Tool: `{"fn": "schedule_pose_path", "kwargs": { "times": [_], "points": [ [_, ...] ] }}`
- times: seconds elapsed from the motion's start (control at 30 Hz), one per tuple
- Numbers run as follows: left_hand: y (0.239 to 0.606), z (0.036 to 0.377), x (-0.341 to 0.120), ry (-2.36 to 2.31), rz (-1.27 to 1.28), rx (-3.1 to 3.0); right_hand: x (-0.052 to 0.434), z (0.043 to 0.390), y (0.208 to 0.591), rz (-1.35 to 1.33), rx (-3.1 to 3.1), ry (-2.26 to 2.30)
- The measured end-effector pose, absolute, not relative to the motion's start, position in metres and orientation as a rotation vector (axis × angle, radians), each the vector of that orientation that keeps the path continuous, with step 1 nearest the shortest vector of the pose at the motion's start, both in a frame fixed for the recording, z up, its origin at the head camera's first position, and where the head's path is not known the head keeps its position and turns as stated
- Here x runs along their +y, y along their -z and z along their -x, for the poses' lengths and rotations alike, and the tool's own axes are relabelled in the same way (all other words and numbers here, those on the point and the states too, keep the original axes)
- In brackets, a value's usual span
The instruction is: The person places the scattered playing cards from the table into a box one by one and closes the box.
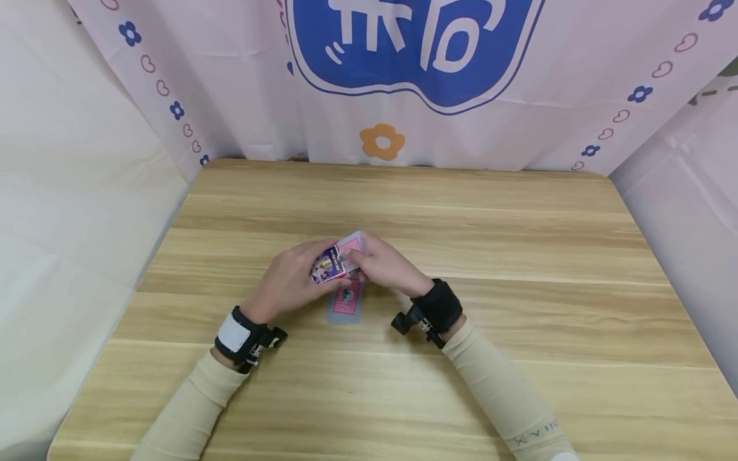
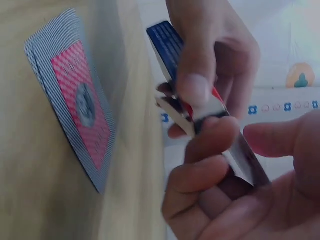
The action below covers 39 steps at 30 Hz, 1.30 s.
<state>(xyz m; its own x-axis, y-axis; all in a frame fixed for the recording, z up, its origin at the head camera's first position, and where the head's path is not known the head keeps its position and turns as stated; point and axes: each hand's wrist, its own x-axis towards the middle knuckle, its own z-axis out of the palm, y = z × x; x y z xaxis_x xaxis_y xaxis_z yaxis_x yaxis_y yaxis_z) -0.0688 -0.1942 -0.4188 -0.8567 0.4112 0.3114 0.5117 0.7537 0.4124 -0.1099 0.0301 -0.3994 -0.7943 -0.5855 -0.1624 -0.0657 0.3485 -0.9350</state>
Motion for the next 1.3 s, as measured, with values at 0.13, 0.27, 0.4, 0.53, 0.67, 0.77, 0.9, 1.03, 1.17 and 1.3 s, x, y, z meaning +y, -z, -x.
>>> {"fn": "schedule_pose_path", "kwargs": {
  "times": [0.13, 0.27, 0.4, 0.53, 0.67, 0.77, 0.9, 1.03, 1.17, 1.3],
  "points": [
    [0.418, 0.069, -0.194, 0.722, 0.698, -2.778, 0.042, 0.117, 0.395, 0.422, 2.193, 1.477],
    [0.417, 0.069, -0.195, 0.701, 0.672, -2.799, 0.048, 0.121, 0.393, 0.368, 2.214, 1.560],
    [0.416, 0.069, -0.195, 0.708, 0.684, -2.797, 0.045, 0.120, 0.395, 0.393, 2.217, 1.577],
    [0.416, 0.068, -0.195, 0.729, 0.704, -2.790, 0.039, 0.117, 0.396, 0.415, 2.184, 1.587],
    [0.416, 0.068, -0.194, 0.734, 0.715, -2.773, 0.034, 0.113, 0.398, 0.421, 2.175, 1.594],
    [0.416, 0.068, -0.193, 0.703, 0.749, -2.748, 0.029, 0.110, 0.400, 0.454, 2.181, 1.567],
    [0.417, 0.068, -0.192, 0.670, 0.773, -2.731, 0.023, 0.107, 0.403, 0.490, 2.184, 1.533],
    [0.418, 0.068, -0.193, 0.668, 0.761, -2.744, 0.024, 0.108, 0.406, 0.470, 2.166, 1.542],
    [0.417, 0.069, -0.194, 0.686, 0.717, -2.765, 0.026, 0.112, 0.408, 0.444, 2.158, 1.562],
    [0.415, 0.070, -0.197, 0.709, 0.645, -2.780, 0.028, 0.115, 0.414, 0.520, 2.275, 1.436]
  ]
}}
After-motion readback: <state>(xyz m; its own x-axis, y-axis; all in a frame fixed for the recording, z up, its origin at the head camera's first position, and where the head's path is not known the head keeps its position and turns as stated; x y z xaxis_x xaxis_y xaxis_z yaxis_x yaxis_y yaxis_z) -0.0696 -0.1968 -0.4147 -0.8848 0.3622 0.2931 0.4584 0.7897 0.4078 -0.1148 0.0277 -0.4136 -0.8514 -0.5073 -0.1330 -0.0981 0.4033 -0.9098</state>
